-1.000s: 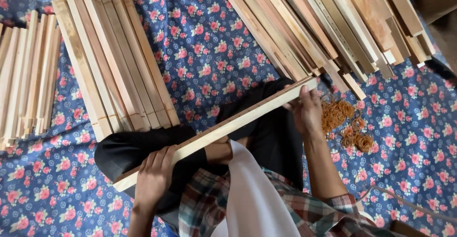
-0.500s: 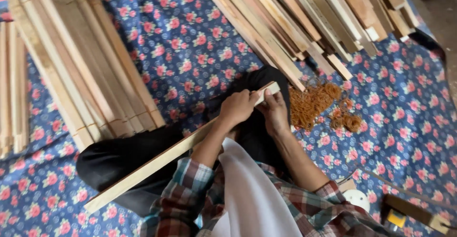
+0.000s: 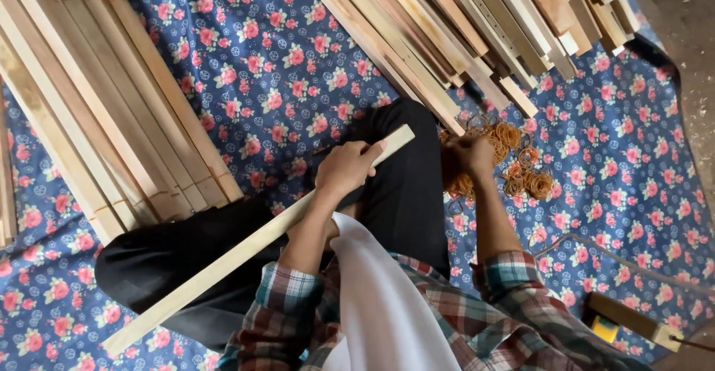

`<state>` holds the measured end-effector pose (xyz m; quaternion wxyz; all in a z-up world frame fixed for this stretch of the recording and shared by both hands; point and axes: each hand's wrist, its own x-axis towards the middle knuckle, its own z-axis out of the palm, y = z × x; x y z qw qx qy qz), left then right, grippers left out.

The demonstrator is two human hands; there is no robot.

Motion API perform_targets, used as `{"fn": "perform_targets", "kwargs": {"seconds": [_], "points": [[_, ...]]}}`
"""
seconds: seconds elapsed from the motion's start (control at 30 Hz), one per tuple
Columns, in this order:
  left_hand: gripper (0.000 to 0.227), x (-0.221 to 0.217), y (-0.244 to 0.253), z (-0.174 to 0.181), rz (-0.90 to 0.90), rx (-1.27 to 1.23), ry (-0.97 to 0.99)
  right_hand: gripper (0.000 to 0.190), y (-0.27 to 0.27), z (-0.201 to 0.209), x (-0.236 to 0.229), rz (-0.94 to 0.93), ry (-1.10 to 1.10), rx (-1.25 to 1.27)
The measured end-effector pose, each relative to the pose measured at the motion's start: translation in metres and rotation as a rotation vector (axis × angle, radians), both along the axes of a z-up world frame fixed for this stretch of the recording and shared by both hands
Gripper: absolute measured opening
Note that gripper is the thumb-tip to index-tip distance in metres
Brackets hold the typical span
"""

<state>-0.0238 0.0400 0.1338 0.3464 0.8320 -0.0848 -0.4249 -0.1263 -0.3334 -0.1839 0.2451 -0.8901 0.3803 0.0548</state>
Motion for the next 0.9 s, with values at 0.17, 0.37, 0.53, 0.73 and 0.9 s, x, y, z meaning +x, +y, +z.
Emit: {"fn": "perform_targets", "kwargs": {"seconds": [0.17,0.37,0.53,0.73,0.9], "points": [[0.060,-0.005,0.003,-0.010,0.017,-0.013,-0.004,0.017,0.028,0.021,0.001,0.007,0.060,-0.094],[0.063,-0.009,0.015,-0.012,0.029,-0.026,0.014,0.016,0.028,0.068,-0.016,0.002,-0.051,-0.135],[0.061,-0.012,0.017,-0.012,0.043,-0.070,0.043,0.016,0.079,0.159,-0.005,-0.078,-0.394,0.150],[0.060,-0.011,0.015,-0.010,0.031,-0.070,0.025,0.015,0.122,0.190,0.026,-0.117,-0.682,1.060],[0.060,-0.014,0.020,0.001,0.044,-0.079,0.038,0.053,0.135,0.199,0.045,-0.047,-0.582,1.440]]}}
